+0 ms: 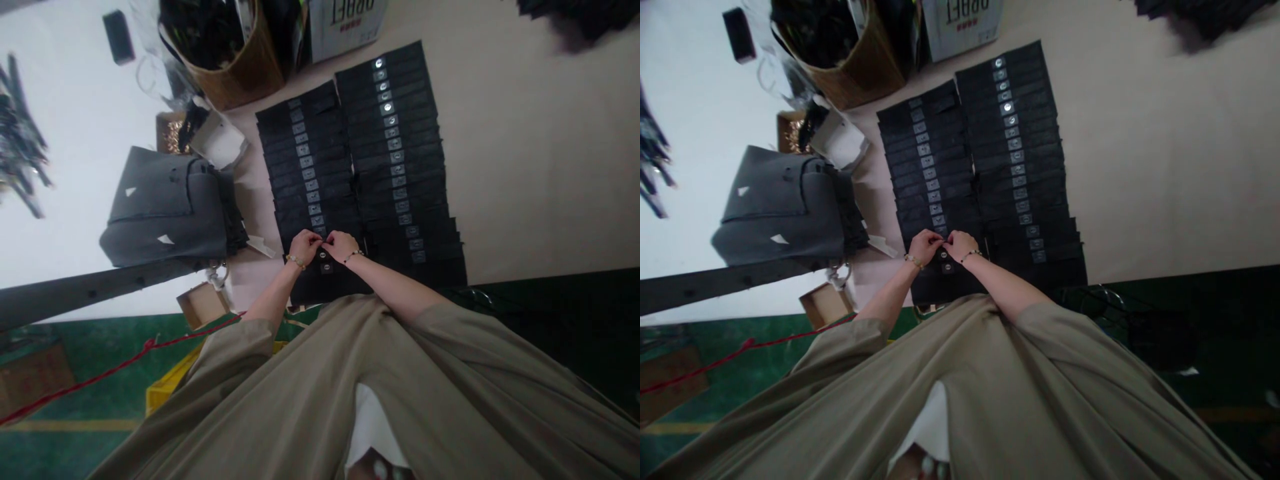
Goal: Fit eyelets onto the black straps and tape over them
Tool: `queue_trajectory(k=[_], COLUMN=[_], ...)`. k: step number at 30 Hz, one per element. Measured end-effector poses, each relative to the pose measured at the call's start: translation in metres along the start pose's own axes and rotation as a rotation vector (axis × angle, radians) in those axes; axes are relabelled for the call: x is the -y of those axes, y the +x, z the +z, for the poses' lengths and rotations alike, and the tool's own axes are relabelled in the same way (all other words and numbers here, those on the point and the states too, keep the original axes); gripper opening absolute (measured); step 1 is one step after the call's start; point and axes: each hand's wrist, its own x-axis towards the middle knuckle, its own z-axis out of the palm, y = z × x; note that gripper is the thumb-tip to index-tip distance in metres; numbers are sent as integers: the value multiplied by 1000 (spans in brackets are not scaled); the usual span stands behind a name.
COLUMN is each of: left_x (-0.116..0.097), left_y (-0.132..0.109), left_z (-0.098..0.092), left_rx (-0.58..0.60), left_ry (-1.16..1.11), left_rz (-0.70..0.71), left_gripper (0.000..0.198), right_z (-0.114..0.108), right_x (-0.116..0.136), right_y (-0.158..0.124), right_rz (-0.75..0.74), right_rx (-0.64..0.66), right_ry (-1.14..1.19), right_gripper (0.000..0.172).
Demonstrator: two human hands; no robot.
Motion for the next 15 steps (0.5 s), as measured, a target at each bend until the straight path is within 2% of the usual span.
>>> queue_trajectory(k=[4,11,15], left_x=[-3,-8,-9], left_y=[3,12,16], left_z=[-1,0,1], left_rx=[1,46,28], left_ry=[16,-16,15], left_rz=[-35,-186,-196], left_gripper=[8,14,17], right_z=[-1,-5,-5], right_x=[-1,9,12], right_y=[1,2,1], right_rz=[-4,106,104], right_rx=[5,23,19], right_ry=[29,49,23], right_gripper=[22,21,24])
